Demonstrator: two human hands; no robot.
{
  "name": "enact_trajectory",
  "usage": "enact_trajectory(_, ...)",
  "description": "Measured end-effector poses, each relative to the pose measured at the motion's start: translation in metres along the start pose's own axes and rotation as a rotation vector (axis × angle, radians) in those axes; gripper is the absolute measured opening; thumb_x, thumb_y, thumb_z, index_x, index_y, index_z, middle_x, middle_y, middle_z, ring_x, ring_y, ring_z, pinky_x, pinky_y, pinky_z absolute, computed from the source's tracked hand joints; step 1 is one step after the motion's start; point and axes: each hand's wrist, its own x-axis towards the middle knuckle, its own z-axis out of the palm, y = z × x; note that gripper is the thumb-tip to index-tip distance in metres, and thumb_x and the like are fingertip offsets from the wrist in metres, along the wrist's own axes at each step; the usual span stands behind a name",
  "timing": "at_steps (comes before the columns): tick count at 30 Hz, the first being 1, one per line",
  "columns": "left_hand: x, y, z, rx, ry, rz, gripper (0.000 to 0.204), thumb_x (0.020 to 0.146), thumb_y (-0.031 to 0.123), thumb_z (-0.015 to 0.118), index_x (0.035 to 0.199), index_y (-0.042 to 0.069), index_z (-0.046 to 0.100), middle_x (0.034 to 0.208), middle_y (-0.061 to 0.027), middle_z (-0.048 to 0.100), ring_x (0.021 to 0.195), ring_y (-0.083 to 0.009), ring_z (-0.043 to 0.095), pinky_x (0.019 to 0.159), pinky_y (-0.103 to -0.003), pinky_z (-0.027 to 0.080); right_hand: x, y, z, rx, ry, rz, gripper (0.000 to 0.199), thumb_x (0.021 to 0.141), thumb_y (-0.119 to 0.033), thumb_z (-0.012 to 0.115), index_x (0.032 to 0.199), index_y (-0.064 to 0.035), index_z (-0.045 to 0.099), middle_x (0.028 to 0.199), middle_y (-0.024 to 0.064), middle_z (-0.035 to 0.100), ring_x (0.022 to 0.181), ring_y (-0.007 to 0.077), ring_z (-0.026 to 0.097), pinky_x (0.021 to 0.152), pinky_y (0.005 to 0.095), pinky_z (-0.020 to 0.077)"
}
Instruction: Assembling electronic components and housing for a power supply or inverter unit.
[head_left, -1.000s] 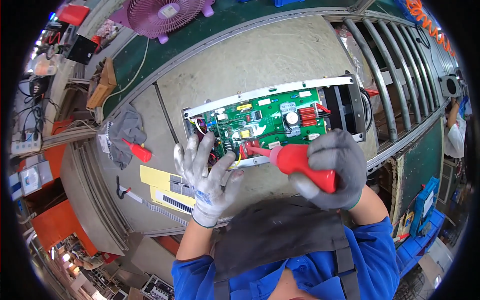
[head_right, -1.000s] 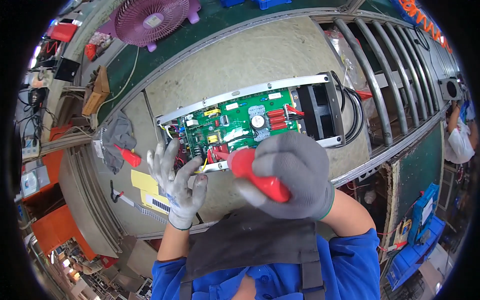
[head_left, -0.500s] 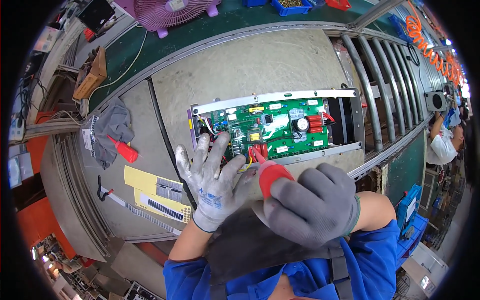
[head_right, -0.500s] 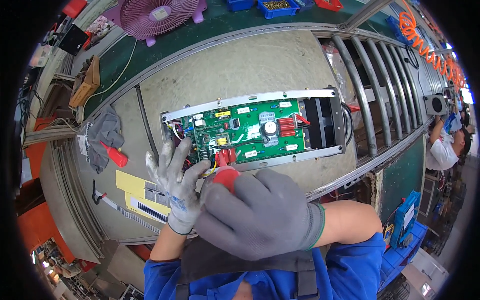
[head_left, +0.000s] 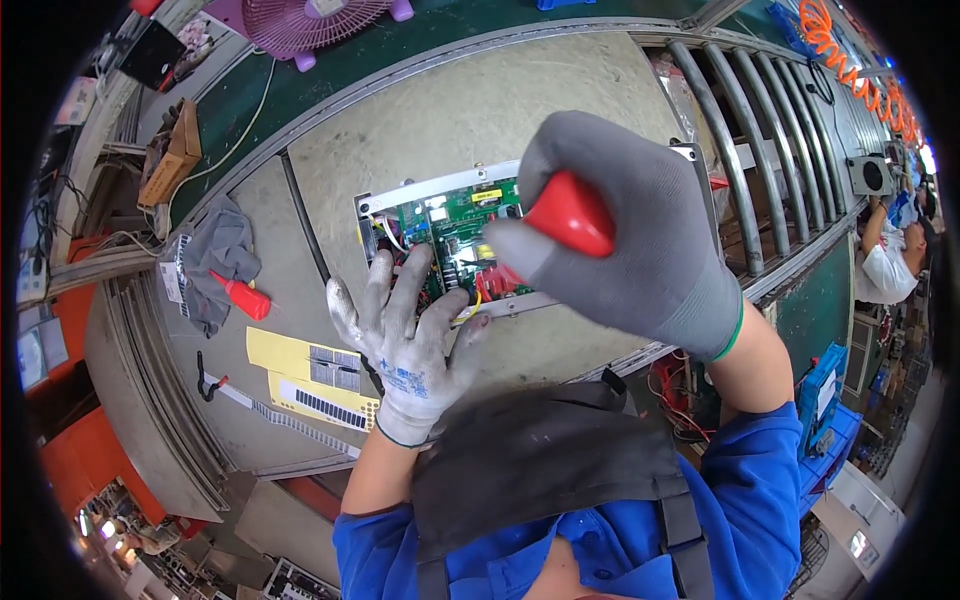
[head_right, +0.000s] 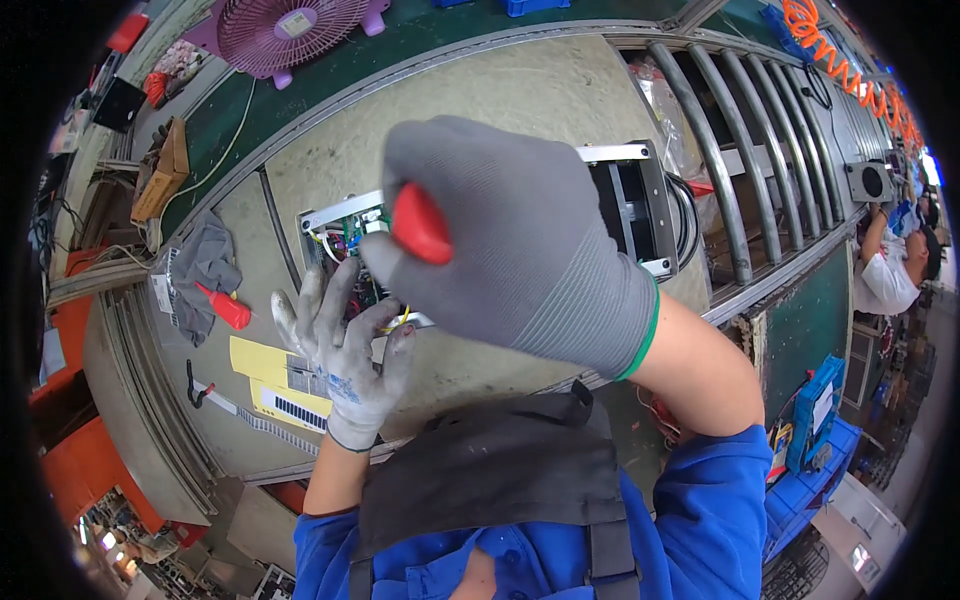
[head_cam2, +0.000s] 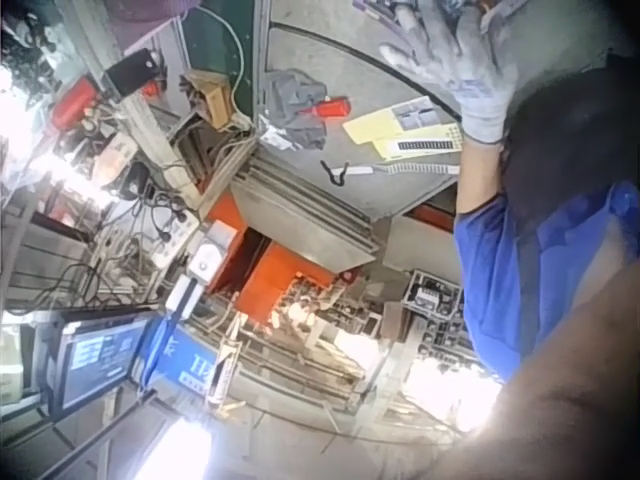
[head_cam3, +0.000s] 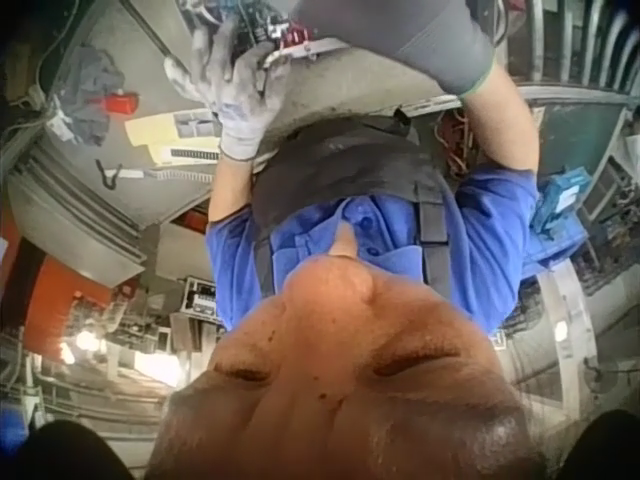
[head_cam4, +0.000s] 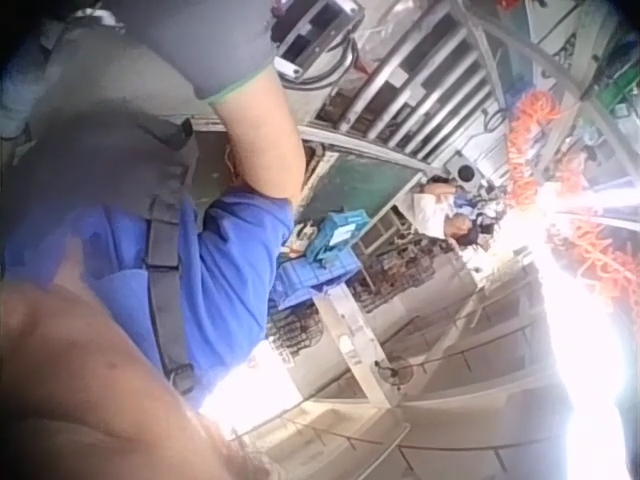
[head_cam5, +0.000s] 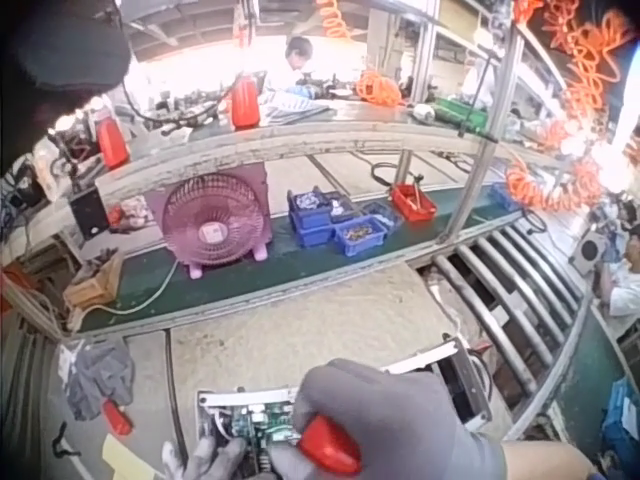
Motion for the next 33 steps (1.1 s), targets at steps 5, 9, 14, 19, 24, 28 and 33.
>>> enact_trajectory(5, 0.0, 0.002, -0.004, 0.022, -0.046, -0.012, 0.024, 0.075, 0.032, 0.081, 0.095, 0.022, 0.072, 0.141, -0.0082, 0.058, 0.142, -0.0345, 0.039, 0.117, -0.065, 0.009, -0.019, 0.028, -0.009, 0.248, 0.063, 0.185, 0.023, 0.078, -0.016, 0.079, 0.083, -0.0056, 0.059, 0.078, 0.0088, 0.059, 0.071, 0.02, 0.061, 0.065, 0.0312, 0.048)
enact_trajectory(9, -0.002, 0.002, -0.004, 0.025, -0.061, -0.012, 0.024, 0.075, 0.031, 0.08, 0.097, 0.024, 0.072, 0.141, -0.0069, 0.058, 0.142, -0.0336, 0.038, 0.119, -0.064, 0.007, -0.047, 0.028, -0.011, 0.129, 0.133, -0.091, 0.027, 0.073, -0.017, 0.083, 0.085, -0.008, 0.06, 0.081, 0.0084, 0.062, 0.062, 0.0209, 0.058, 0.055, 0.0326, 0.0462)
enact_trajectory(14, -0.002, -0.002, -0.001, 0.027, -0.075, -0.016, 0.029, 0.072, 0.031, 0.08, 0.099, 0.029, 0.072, 0.138, -0.0062, 0.06, 0.14, -0.0341, 0.04, 0.121, -0.062, 0.003, -0.062, 0.014, -0.009, -0.09, 0.142, -0.377, 0.036, 0.06, -0.018, 0.087, 0.083, -0.0127, 0.061, 0.083, 0.0049, 0.064, 0.053, 0.0145, 0.052, 0.044, 0.029, 0.0359)
enact_trajectory(19, -0.003, -0.003, 0.0, -0.005, -0.068, -0.013, 0.035, 0.07, 0.033, 0.08, 0.103, 0.029, 0.07, 0.138, -0.0067, 0.06, 0.139, -0.0343, 0.042, 0.121, -0.062, 0.001, -0.044, 0.021, -0.001, -0.018, 0.17, -0.386, 0.043, 0.055, -0.02, 0.092, 0.082, -0.0122, 0.058, 0.076, 0.0028, 0.063, 0.047, 0.0141, 0.049, 0.042, 0.0284, 0.031)
enact_trajectory(24, -0.006, -0.005, 0.001, -0.018, -0.072, -0.023, 0.035, 0.069, 0.035, 0.081, 0.101, 0.029, 0.069, 0.14, -0.0054, 0.06, 0.14, -0.0331, 0.041, 0.12, -0.063, 0.001, -0.035, 0.013, -0.003, -0.111, 0.085, -0.415, 0.028, 0.059, -0.02, 0.081, 0.077, -0.0145, 0.06, 0.08, 0.0009, 0.061, 0.053, 0.012, 0.048, 0.044, 0.0268, 0.0334)
enact_trajectory(28, -0.007, -0.007, 0.003, -0.001, -0.051, -0.008, 0.034, 0.069, 0.036, 0.081, 0.1, 0.029, 0.068, 0.14, -0.004, 0.06, 0.141, -0.0315, 0.04, 0.12, -0.063, 0.001, -0.028, -0.006, 0.006, -0.18, 0.034, -0.471, 0.028, 0.057, -0.023, 0.077, 0.077, -0.0151, 0.06, 0.079, 0.0, 0.059, 0.053, 0.0116, 0.047, 0.043, 0.0263, 0.033)
enact_trajectory(33, -0.007, -0.009, 0.007, 0.031, -0.037, -0.018, 0.031, 0.071, 0.035, 0.079, 0.1, 0.03, 0.069, 0.139, -0.0039, 0.061, 0.14, -0.0309, 0.041, 0.12, -0.063, 0.003, -0.003, -0.014, 0.02, -0.085, -0.025, -0.376, 0.037, 0.054, -0.021, 0.085, 0.082, -0.0133, 0.062, 0.08, 0.004, 0.062, 0.052, 0.0162, 0.054, 0.044, 0.0317, 0.0378)
